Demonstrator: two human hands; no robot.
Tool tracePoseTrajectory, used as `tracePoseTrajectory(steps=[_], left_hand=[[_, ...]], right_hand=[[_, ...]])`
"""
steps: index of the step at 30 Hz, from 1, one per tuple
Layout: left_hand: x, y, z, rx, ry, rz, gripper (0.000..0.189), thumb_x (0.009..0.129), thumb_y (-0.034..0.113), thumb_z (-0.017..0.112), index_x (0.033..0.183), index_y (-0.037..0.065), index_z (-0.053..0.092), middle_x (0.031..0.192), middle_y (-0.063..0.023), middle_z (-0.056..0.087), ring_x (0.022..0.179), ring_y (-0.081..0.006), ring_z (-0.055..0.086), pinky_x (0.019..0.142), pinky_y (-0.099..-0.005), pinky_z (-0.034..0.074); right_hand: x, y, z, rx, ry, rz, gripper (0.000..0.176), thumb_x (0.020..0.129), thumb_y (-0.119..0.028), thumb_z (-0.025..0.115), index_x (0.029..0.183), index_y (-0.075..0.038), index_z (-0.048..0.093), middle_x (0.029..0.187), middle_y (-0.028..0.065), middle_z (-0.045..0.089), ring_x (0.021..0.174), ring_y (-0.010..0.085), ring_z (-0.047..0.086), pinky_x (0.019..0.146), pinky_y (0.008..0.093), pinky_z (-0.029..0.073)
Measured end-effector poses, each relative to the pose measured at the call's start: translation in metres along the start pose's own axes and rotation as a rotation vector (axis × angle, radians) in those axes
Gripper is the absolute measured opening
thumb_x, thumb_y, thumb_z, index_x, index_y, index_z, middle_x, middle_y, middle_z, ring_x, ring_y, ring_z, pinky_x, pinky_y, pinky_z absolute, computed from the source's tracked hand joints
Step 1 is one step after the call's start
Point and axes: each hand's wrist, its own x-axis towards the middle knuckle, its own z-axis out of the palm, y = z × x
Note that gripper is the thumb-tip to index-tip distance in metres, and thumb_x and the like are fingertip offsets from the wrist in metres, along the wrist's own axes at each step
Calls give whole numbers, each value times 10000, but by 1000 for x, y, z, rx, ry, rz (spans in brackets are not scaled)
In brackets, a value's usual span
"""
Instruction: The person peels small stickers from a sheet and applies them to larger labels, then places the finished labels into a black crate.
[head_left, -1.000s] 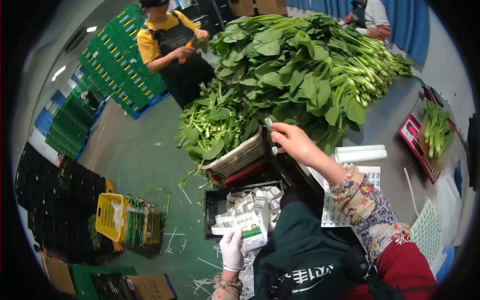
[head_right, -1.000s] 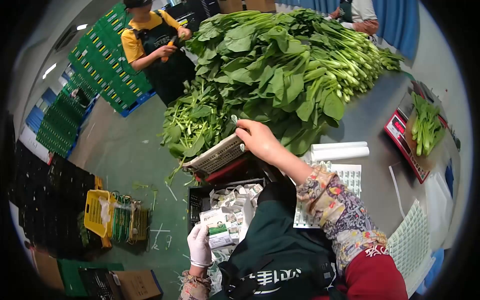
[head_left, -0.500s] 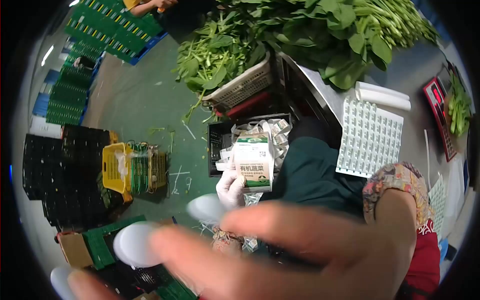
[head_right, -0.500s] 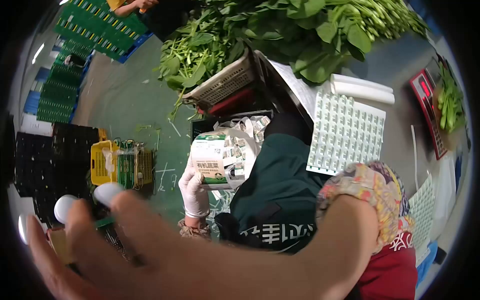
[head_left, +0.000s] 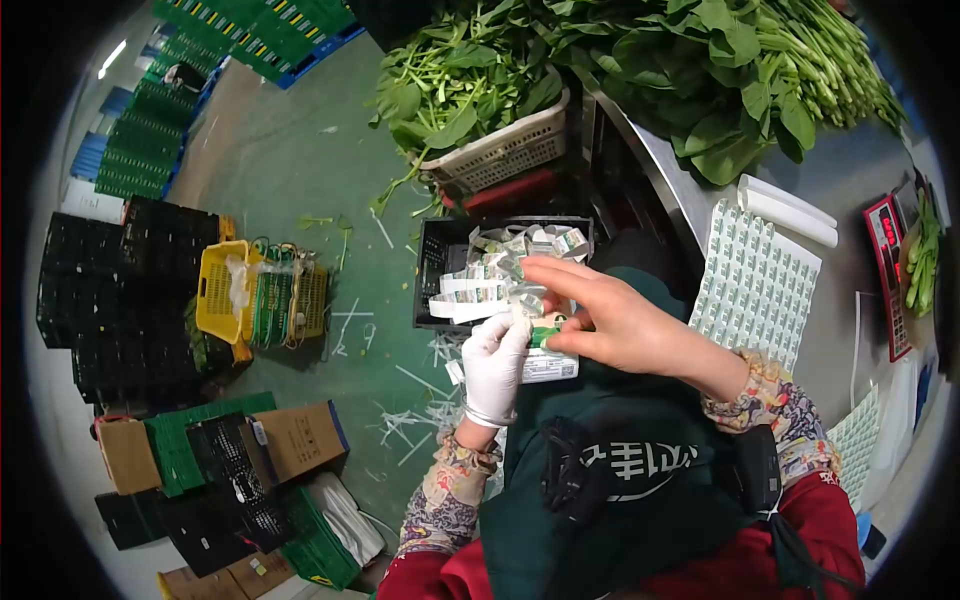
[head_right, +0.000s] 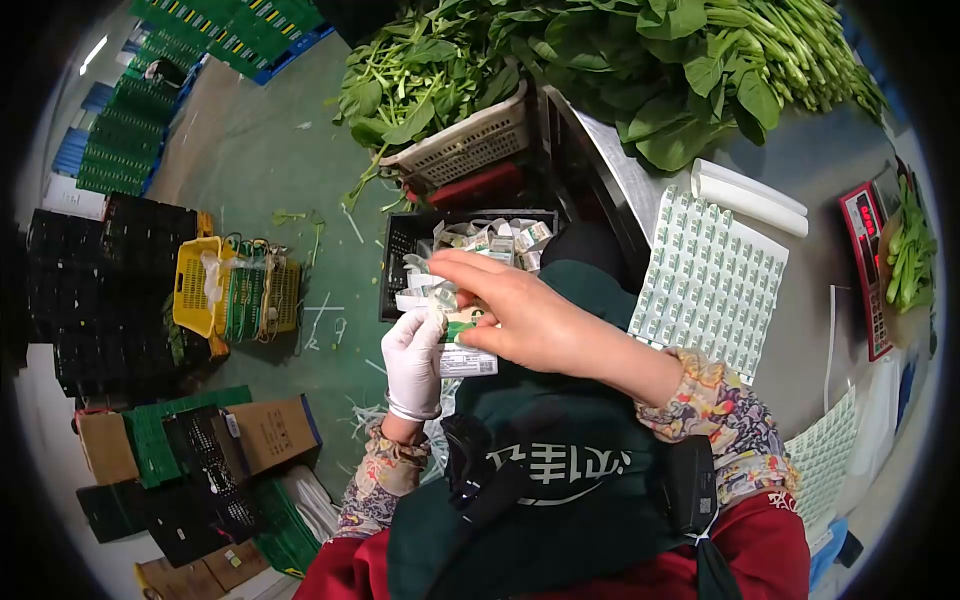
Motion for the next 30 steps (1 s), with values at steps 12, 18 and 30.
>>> tracePoseTrajectory(steps=[12, 18, 30], left_hand=[[2, -21, -21, 193, -228, -176, 254, 909, 118, 566, 1112, -33, 576, 990, -48, 624, 883, -87, 577, 775, -227, 471], [0, -20, -13, 21, 48, -96, 216, 938, 159, 548, 965, -30, 648, 828, -25, 640, 712, -40, 540, 625, -206, 458], [-3, -26, -15, 6, -133, -254, 198, 927, 144, 539, 989, -20, 630, 873, -42, 649, 800, -113, 591, 713, -259, 487]], right_hand=[[12, 26, -10, 258, 592, -83, 783, 744, 23, 658, 1420, -64, 273, 1425, 89, 318, 987, 125, 486, 697, 244, 527], [-6, 25, 14, 230, 91, 100, 872, 792, -4, 653, 1461, -73, 99, 1348, 162, 404, 740, 103, 579, 652, 242, 515], [13, 21, -12, 344, 564, 11, 871, 787, 9, 640, 1459, -87, 92, 1045, 110, 528, 759, 121, 606, 558, 244, 516]])
